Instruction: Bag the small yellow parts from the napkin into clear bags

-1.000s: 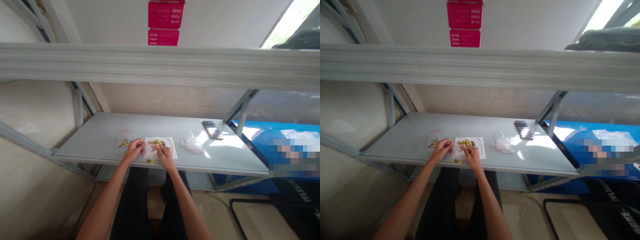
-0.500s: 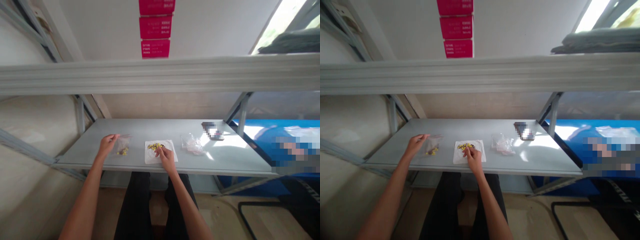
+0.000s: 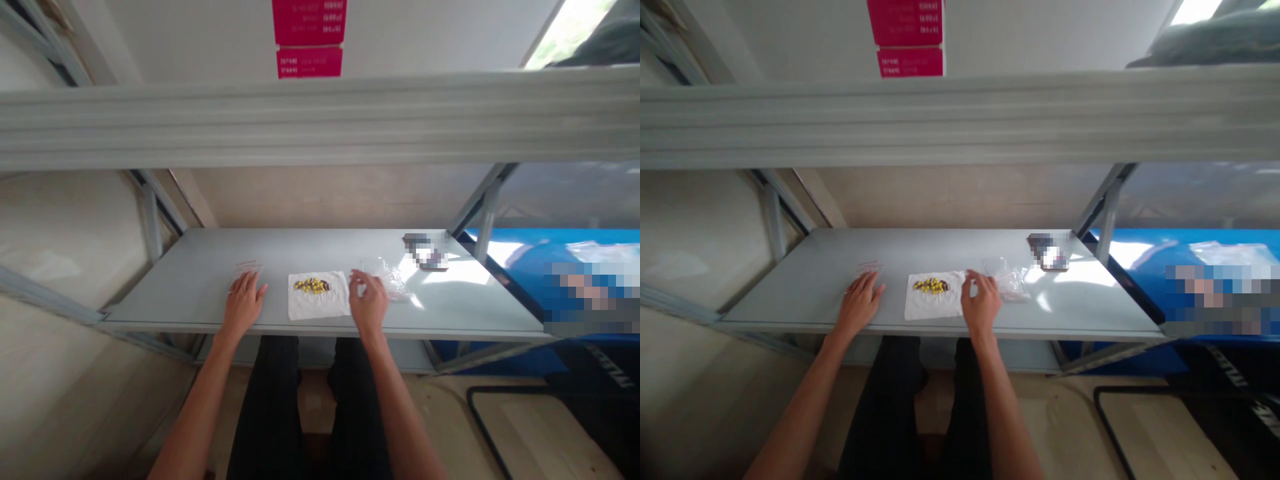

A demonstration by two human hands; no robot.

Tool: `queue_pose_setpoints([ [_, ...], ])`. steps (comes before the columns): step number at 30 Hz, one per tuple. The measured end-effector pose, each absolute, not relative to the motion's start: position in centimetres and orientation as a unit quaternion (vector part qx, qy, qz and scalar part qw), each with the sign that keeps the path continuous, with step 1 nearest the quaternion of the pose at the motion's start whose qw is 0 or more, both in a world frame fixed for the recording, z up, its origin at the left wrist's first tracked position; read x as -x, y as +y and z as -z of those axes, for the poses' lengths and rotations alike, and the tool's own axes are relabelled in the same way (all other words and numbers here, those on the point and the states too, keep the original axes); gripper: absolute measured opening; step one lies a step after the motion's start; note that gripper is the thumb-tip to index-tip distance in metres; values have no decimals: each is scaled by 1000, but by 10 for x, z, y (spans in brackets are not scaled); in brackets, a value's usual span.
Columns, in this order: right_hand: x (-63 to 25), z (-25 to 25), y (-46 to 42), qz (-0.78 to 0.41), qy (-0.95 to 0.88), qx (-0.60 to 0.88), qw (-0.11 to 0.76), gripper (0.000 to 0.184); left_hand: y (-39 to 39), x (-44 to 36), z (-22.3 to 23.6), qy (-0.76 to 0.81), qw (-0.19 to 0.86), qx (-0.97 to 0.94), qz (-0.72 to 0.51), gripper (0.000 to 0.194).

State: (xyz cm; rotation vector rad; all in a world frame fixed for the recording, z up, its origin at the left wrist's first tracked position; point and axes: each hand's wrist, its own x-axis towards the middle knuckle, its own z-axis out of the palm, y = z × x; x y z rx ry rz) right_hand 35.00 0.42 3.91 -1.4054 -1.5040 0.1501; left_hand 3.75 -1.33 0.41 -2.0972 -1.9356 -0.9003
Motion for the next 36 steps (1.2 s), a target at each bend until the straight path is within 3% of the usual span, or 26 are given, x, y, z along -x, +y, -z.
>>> queue_pose_setpoints([
  [3,-389,-37,25,52,-608,670,422,46,-11,-32,4,-642,66,705,293,50],
  [5,-406,-30,36,70,-605,712,350,58,-11,-31,6,-645,65,706,285,52],
  [8,-417,-20,43,56,-608,736,291,59,-13,-34,7,-655,62,694,292,62],
  [12,-419,-15,44,50,-606,732,309,49,-19,-39,0,-665,91,677,301,77],
  [16,-418,-15,46,55,-621,713,322,47,-23,-42,-6,-676,98,669,292,77],
  [22,-416,-17,52,38,-641,709,292,27,-22,-41,-7,-666,91,666,323,62],
  [26,-411,-33,48,51,-647,657,384,28,-27,-47,-24,-638,84,669,372,43],
  [30,-376,-63,26,-85,-713,493,491,28,-31,-80,-57,-535,27,723,436,36],
  [33,-338,-76,10,-264,-762,369,462,25,-28,-111,-78,-473,-58,748,462,50],
  [36,-313,-67,7,-324,-723,367,488,25,-21,-124,-82,-495,-158,690,504,31],
])
